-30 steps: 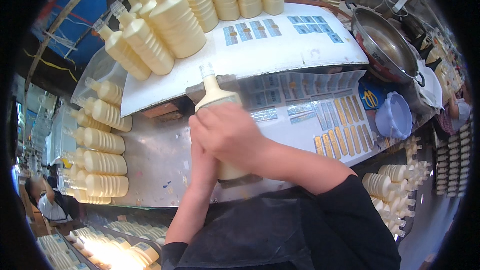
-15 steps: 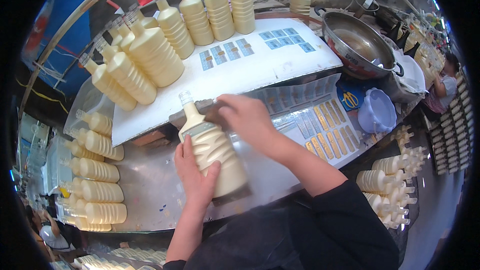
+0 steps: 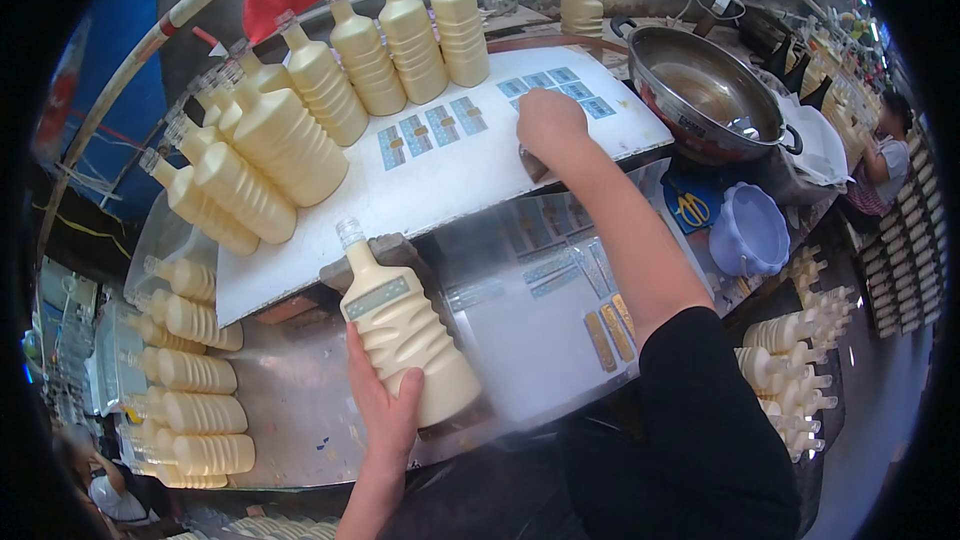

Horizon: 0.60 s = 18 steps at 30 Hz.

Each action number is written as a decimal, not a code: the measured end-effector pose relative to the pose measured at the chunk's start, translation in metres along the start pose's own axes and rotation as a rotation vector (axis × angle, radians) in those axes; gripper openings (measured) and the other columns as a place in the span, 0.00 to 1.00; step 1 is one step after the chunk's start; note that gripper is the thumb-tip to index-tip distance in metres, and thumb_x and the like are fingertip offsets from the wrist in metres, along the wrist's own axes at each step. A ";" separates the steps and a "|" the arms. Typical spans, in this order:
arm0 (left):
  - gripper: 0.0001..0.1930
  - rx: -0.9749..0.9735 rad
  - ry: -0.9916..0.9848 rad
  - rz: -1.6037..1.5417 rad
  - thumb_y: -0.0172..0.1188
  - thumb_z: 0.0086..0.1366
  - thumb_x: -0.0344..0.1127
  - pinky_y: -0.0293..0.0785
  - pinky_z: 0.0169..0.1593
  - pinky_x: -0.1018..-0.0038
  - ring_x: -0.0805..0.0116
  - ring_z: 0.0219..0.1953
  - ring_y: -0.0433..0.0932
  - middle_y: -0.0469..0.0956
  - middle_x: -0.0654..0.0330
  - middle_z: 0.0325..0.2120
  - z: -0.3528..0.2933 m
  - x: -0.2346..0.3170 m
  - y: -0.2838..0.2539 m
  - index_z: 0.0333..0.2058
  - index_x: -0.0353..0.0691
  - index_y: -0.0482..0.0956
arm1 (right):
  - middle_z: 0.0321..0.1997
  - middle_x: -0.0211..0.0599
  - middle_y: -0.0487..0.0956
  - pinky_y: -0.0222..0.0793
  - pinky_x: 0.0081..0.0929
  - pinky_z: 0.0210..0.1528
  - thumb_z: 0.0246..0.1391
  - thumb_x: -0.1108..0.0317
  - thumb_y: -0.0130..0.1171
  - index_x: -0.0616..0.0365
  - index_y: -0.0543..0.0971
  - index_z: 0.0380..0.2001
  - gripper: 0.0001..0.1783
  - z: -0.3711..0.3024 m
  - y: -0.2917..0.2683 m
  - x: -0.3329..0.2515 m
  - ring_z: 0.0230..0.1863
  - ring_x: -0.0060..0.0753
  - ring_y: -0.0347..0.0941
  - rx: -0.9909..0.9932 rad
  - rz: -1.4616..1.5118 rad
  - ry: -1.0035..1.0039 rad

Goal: The person applies rectangular labels to the sides of white plastic bottles. They pick up a bottle, smooth a label onto its surface, and place the finished bottle on a nearby shelf. The process is repeated for multiple bottles.

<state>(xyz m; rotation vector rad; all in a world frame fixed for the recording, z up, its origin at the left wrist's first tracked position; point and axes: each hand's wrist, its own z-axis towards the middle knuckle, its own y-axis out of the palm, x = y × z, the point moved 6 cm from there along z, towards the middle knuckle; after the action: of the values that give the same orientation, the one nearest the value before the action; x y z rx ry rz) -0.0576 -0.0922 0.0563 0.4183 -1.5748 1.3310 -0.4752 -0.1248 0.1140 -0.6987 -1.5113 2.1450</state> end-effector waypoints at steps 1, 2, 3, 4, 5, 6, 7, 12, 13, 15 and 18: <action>0.51 -0.001 0.008 -0.015 0.67 0.53 0.42 0.57 0.69 0.50 0.39 0.63 0.64 0.66 0.38 0.61 0.000 -0.001 0.001 0.73 0.33 0.51 | 0.35 0.54 0.85 0.79 0.45 0.42 0.53 0.70 0.56 0.62 0.87 0.31 0.11 0.004 0.006 0.008 0.41 0.52 0.84 -0.081 -0.044 -0.030; 0.52 -0.004 0.018 -0.032 0.67 0.53 0.42 0.57 0.68 0.50 0.39 0.62 0.65 0.67 0.39 0.60 0.000 -0.001 0.002 0.73 0.33 0.51 | 0.35 0.54 0.85 0.79 0.46 0.42 0.52 0.70 0.57 0.63 0.87 0.31 0.11 0.005 0.013 0.014 0.41 0.52 0.84 -0.162 -0.088 -0.058; 0.52 0.001 0.020 -0.042 0.66 0.53 0.42 0.57 0.68 0.50 0.39 0.62 0.65 0.67 0.39 0.60 0.001 -0.003 0.003 0.73 0.34 0.50 | 0.41 0.51 0.85 0.76 0.47 0.50 0.58 0.69 0.53 0.57 0.86 0.39 0.13 0.000 0.017 0.012 0.47 0.53 0.82 -0.322 -0.119 -0.015; 0.52 0.006 0.017 -0.047 0.66 0.53 0.42 0.57 0.68 0.50 0.39 0.62 0.65 0.68 0.39 0.60 0.000 -0.004 0.002 0.73 0.34 0.50 | 0.43 0.51 0.85 0.76 0.47 0.50 0.59 0.69 0.52 0.57 0.86 0.39 0.13 -0.010 0.012 0.003 0.48 0.53 0.81 -0.321 -0.122 -0.080; 0.52 0.010 0.014 -0.052 0.66 0.53 0.42 0.57 0.68 0.50 0.39 0.61 0.65 0.68 0.39 0.59 0.000 -0.004 0.000 0.73 0.34 0.51 | 0.45 0.51 0.84 0.76 0.46 0.50 0.59 0.69 0.51 0.57 0.85 0.40 0.14 -0.024 0.007 -0.004 0.49 0.52 0.81 -0.319 -0.126 -0.145; 0.52 0.012 0.011 -0.057 0.66 0.52 0.42 0.58 0.68 0.50 0.39 0.61 0.65 0.68 0.39 0.59 -0.002 -0.004 0.000 0.73 0.34 0.51 | 0.46 0.50 0.84 0.76 0.46 0.51 0.60 0.69 0.50 0.57 0.85 0.40 0.14 -0.038 0.002 -0.011 0.50 0.52 0.81 -0.318 -0.128 -0.208; 0.52 0.015 0.007 -0.072 0.66 0.52 0.41 0.58 0.68 0.50 0.40 0.62 0.65 0.68 0.39 0.59 -0.002 -0.005 0.001 0.73 0.33 0.51 | 0.49 0.49 0.83 0.75 0.45 0.51 0.61 0.67 0.50 0.58 0.85 0.42 0.15 -0.050 0.000 -0.011 0.51 0.51 0.80 -0.355 -0.146 -0.179; 0.51 0.061 -0.003 -0.291 0.67 0.53 0.36 0.57 0.70 0.55 0.45 0.65 0.65 0.67 0.40 0.61 -0.001 -0.002 0.001 0.72 0.31 0.50 | 0.53 0.52 0.82 0.76 0.42 0.51 0.63 0.53 0.56 0.63 0.81 0.45 0.22 -0.092 -0.026 -0.026 0.49 0.50 0.81 -0.018 0.034 -0.296; 0.50 0.052 -0.027 -0.282 0.66 0.56 0.40 0.56 0.71 0.56 0.46 0.66 0.63 0.64 0.41 0.63 -0.003 -0.003 0.001 0.73 0.32 0.48 | 0.58 0.51 0.79 0.75 0.43 0.53 0.63 0.47 0.57 0.63 0.79 0.47 0.27 -0.092 -0.014 -0.020 0.52 0.50 0.79 -0.013 0.032 -0.321; 0.50 0.044 -0.085 -0.262 0.65 0.63 0.47 0.52 0.73 0.56 0.50 0.69 0.60 0.59 0.42 0.66 -0.010 -0.011 0.000 0.74 0.35 0.45 | 0.54 0.48 0.81 0.77 0.41 0.49 0.62 0.52 0.59 0.62 0.79 0.46 0.23 -0.105 -0.015 -0.021 0.48 0.49 0.81 0.065 0.039 -0.386; 0.48 0.046 -0.099 -0.227 0.64 0.64 0.46 0.50 0.73 0.57 0.51 0.69 0.59 0.60 0.43 0.66 -0.023 -0.021 -0.004 0.73 0.35 0.46 | 0.55 0.44 0.82 0.79 0.38 0.45 0.58 0.62 0.64 0.60 0.79 0.49 0.18 -0.123 -0.013 -0.027 0.44 0.47 0.83 0.089 -0.009 -0.462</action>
<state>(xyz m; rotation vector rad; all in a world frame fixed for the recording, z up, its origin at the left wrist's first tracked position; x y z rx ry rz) -0.0346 -0.0796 0.0385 0.6798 -1.5294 1.1883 -0.3774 -0.0463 0.0954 -0.1659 -1.6134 2.4637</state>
